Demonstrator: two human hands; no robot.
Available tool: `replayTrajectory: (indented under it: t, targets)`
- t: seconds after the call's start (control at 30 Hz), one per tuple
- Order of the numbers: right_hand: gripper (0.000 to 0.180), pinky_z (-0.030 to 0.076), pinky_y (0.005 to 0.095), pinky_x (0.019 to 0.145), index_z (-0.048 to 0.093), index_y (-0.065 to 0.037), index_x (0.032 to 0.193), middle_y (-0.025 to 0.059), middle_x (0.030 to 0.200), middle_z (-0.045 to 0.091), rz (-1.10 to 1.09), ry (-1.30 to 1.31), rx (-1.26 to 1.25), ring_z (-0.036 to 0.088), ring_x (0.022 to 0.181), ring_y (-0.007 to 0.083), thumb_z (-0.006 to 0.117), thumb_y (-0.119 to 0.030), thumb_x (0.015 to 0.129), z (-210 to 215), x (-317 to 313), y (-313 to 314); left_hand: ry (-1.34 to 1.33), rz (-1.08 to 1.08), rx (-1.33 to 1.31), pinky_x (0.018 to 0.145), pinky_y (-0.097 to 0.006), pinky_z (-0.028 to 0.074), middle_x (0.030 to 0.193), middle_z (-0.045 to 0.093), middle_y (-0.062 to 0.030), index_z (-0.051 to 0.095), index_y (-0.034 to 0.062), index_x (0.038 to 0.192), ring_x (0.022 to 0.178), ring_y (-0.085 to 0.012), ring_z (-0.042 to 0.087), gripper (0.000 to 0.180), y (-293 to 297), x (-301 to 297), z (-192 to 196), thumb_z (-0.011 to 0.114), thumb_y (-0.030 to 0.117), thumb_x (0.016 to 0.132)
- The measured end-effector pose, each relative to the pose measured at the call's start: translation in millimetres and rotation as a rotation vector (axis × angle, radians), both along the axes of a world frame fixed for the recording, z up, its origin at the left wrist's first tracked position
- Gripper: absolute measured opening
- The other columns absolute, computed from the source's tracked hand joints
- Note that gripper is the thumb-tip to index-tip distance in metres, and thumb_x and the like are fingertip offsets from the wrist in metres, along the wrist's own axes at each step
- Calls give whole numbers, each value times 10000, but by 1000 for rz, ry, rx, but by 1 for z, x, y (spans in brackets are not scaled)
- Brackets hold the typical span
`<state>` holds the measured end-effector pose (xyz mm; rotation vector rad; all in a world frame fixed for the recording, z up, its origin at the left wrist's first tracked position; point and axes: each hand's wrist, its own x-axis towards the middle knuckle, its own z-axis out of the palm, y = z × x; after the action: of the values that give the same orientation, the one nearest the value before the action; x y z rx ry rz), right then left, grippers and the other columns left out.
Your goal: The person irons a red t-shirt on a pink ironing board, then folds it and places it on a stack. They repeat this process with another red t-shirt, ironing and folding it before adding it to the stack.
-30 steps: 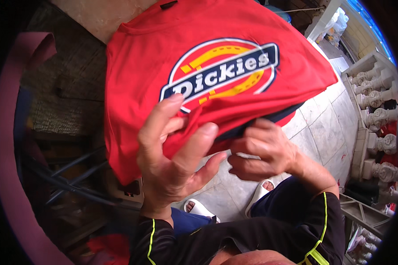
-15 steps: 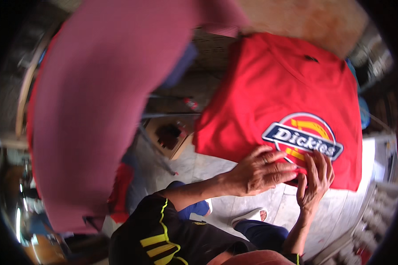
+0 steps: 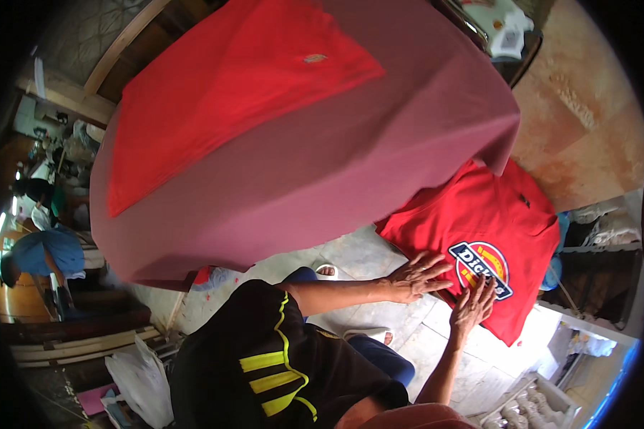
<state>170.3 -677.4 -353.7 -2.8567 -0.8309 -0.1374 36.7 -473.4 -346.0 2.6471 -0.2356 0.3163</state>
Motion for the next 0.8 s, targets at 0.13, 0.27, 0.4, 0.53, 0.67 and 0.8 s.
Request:
replayTrajectory:
  t: [0.13,0.27,0.4,0.53,0.67,0.8]
  targets:
    - [644,231,545,1155,288,-234,1589,111,1661,203,18,147,-128,239,1484,380,444,-479,1014,12,8,0,281,145,-65,1140,-609,273,1670,116,-124,289,238,1573,1523,-408,127,965,25,-49,21,783,182,747]
    - [755,261,641,1127,198,-228,1608,130,1677,111,-24,450,-295,144,1519,406,446,-581,989,52,17,17,722,306,-196,1079,-581,359,1606,222,-191,337,170,1538,1404,-421,358,849,49,-112,43,746,188,794]
    - [817,322,670,1101,130,-200,1611,227,1649,109,-4,533,-362,202,1456,542,508,-529,966,41,16,25,848,140,-164,1009,-514,446,1453,441,-207,407,127,1485,1223,-408,541,700,75,-183,76,682,263,856]
    - [845,297,606,1147,99,-205,1614,192,1658,75,-51,662,-518,175,1489,470,532,-484,943,64,-11,45,798,94,-370,977,-504,468,1304,548,-199,450,105,1453,1164,-370,583,630,89,-253,115,651,333,901]
    - [895,320,579,1144,180,-122,1592,234,1626,170,67,713,-558,251,1471,451,626,-481,905,85,-18,51,704,73,-889,1043,-420,457,1263,611,-159,490,104,1437,1227,-280,585,552,96,-290,178,589,416,992]
    - [860,338,513,1150,250,-11,1549,315,1548,295,53,650,-330,333,1418,479,666,-400,904,104,-17,60,632,70,-1517,1077,-322,418,1317,600,-102,458,51,1466,1254,-181,550,551,108,-283,247,486,424,1061]
